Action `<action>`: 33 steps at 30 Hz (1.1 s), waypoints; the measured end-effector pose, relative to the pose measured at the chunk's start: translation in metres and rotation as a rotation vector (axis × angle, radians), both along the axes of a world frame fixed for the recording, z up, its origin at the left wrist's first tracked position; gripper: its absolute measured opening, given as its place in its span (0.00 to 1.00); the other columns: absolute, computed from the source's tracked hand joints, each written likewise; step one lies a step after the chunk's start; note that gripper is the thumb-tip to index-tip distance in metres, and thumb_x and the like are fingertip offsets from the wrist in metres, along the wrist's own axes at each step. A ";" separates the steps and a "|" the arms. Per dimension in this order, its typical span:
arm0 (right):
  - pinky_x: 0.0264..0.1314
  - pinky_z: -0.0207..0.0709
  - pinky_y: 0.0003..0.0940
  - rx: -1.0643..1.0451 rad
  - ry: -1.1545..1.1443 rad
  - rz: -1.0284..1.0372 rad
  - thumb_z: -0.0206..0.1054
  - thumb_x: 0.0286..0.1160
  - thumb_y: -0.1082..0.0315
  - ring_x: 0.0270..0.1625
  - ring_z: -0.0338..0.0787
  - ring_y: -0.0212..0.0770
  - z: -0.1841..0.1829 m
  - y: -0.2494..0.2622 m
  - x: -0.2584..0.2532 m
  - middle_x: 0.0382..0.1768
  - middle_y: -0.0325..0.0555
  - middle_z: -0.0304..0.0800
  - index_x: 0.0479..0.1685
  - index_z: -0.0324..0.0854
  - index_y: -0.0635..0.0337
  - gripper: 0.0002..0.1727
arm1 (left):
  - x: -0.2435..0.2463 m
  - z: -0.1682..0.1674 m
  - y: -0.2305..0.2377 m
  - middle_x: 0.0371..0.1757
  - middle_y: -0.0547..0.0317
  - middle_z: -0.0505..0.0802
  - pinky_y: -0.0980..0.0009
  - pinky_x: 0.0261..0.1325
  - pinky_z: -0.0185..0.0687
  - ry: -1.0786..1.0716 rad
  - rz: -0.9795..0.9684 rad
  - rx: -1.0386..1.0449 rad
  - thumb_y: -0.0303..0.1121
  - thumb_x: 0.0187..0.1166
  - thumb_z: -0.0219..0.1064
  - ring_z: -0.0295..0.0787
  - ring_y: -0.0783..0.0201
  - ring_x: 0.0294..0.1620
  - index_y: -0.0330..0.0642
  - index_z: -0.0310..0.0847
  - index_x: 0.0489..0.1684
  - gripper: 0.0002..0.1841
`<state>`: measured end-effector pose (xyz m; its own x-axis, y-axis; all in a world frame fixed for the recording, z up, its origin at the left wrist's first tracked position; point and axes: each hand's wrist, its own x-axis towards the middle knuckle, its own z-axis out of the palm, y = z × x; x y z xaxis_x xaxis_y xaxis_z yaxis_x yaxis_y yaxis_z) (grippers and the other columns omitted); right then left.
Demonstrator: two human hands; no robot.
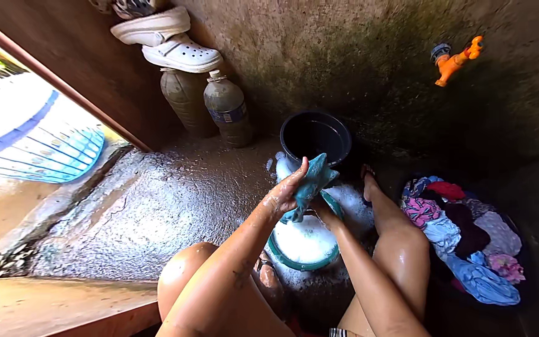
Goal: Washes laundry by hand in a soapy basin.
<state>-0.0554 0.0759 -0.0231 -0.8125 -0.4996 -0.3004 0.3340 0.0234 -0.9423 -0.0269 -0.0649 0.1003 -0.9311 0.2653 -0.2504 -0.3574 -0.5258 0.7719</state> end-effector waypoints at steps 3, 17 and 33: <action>0.55 0.84 0.29 -0.071 0.098 -0.112 0.69 0.71 0.80 0.51 0.88 0.33 0.020 -0.001 -0.012 0.52 0.51 0.87 0.68 0.71 0.73 0.25 | -0.003 0.001 -0.012 0.43 0.61 0.93 0.70 0.48 0.89 0.054 0.022 -0.342 0.39 0.89 0.58 0.91 0.69 0.41 0.45 0.77 0.66 0.14; 0.73 0.80 0.38 0.154 0.507 0.101 0.72 0.75 0.61 0.65 0.87 0.39 0.062 0.063 -0.052 0.62 0.59 0.87 0.74 0.71 0.74 0.32 | -0.017 -0.012 -0.036 0.33 0.64 0.91 0.72 0.47 0.86 0.053 0.061 -0.557 0.31 0.87 0.57 0.88 0.73 0.35 0.39 0.82 0.42 0.09; 0.31 0.82 0.34 0.111 1.070 -0.698 0.69 0.72 0.65 0.21 0.84 0.36 0.045 -0.044 -0.018 0.15 0.47 0.83 0.16 0.82 0.67 0.18 | -0.001 -0.037 0.035 0.47 0.53 0.90 0.65 0.56 0.85 0.019 0.293 -0.385 0.41 0.95 0.45 0.87 0.67 0.48 0.34 0.78 0.62 0.21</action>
<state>-0.0735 0.0324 0.0218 -0.7520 0.1132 0.6494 -0.6120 0.2462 -0.7516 -0.0275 -0.0302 0.0636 -0.9582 -0.1175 -0.2610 -0.2207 -0.2773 0.9351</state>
